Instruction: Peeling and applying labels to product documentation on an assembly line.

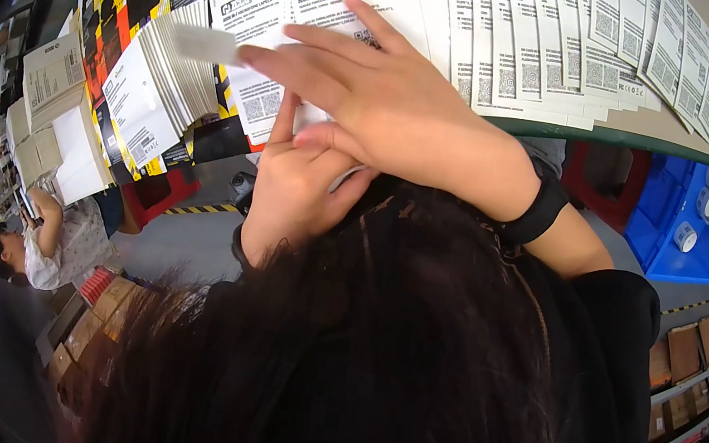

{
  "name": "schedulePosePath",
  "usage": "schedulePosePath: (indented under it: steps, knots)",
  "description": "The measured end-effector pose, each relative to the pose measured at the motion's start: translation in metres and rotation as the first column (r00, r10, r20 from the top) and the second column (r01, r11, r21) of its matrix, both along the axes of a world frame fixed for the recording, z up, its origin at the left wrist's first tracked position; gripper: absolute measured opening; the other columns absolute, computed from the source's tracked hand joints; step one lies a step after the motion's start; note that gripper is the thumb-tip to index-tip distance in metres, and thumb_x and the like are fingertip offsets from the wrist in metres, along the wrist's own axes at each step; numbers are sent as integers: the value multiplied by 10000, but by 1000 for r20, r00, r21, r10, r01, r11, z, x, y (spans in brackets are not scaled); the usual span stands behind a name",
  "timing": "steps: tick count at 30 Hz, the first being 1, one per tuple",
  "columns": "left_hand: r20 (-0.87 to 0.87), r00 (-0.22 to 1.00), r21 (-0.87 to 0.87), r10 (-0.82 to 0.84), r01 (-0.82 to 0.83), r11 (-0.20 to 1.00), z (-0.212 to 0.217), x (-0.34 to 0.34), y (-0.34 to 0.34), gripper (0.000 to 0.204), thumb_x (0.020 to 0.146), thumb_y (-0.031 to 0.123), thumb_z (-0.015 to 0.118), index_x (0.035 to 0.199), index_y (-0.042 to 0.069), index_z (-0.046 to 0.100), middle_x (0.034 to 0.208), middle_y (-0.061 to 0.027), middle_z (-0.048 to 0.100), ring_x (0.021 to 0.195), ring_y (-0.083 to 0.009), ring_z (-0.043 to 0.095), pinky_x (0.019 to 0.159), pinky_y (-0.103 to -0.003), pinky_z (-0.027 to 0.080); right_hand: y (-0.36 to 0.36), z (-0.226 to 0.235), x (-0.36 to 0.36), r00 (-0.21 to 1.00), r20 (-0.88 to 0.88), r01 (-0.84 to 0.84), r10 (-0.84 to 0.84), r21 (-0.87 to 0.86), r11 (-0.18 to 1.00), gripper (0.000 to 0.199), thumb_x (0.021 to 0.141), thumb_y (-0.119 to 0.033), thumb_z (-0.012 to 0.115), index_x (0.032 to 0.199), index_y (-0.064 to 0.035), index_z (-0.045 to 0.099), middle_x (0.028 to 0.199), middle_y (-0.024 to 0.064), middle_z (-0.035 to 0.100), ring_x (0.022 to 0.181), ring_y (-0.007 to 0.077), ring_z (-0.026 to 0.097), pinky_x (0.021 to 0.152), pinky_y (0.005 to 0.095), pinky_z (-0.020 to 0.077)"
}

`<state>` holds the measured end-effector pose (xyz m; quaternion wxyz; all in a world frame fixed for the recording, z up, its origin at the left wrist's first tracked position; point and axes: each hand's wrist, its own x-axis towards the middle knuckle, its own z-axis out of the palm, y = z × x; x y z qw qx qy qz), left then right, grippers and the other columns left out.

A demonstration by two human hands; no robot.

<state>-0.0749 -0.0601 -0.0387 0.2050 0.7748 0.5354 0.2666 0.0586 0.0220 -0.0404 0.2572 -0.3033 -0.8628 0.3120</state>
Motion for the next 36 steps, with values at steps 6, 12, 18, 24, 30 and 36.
schedulePosePath:
  steps: [6, 12, 18, 24, 30, 36]
  knots:
    - [-93, 991, -114, -92, 81, 990, 13, -8, -6, 156, 638, 90, 671, 628, 73, 517, 551, -40, 521, 501, -206, 553, 1044, -537, 244, -2, 27, 23, 954, 297, -49, 43, 12, 999, 693, 737, -312, 639, 1321, -79, 348, 1333, 81, 413, 1259, 223, 352, 1092, 439, 123]
    - [-47, 985, -68, -163, 160, 985, 4, -5, -9, 167, 626, 41, 604, 591, 64, 443, 472, -32, 364, 402, -188, 459, 1025, -530, 299, 5, 32, 42, 943, 245, 221, -226, 48, 974, 492, 750, -156, 650, 1196, -44, 477, 1265, 109, 469, 1174, 238, 440, 1007, 382, 296]
    - [-19, 982, -46, -186, 185, 982, 8, -5, -9, 161, 612, 29, 595, 596, 64, 439, 481, -27, 354, 398, -182, 436, 1017, -491, 335, 10, 7, 49, 869, -280, 253, -408, -458, 852, 204, 797, -25, 608, 990, 21, 560, 1083, 102, 554, 984, 178, 549, 841, 268, 429]
    - [20, 984, -63, -175, 176, 982, 7, -10, -6, 171, 612, 28, 609, 605, 65, 442, 495, -37, 367, 429, -204, 455, 1009, -465, 355, 15, -7, 28, 807, -268, 219, -526, -691, 688, 75, 833, -17, 578, 888, 29, 555, 869, 45, 574, 788, 95, 550, 709, 198, 431]
    - [53, 983, -91, -177, 181, 979, -3, -20, -2, 175, 609, 31, 627, 624, 60, 455, 500, -49, 388, 462, -229, 481, 1001, -449, 370, 24, -17, 28, 840, -274, 170, -468, -686, 708, 49, 835, -29, 579, 851, 4, 547, 782, 14, 564, 686, 64, 508, 631, 177, 398]
    - [50, 983, -112, -177, 182, 977, -7, -25, -2, 174, 605, 36, 639, 643, 56, 470, 509, -54, 412, 492, -236, 505, 992, -429, 386, 31, -26, 24, 911, -155, 149, -382, -740, 656, 60, 834, -43, 582, 814, -16, 533, 741, -11, 546, 640, 35, 474, 583, 163, 380]
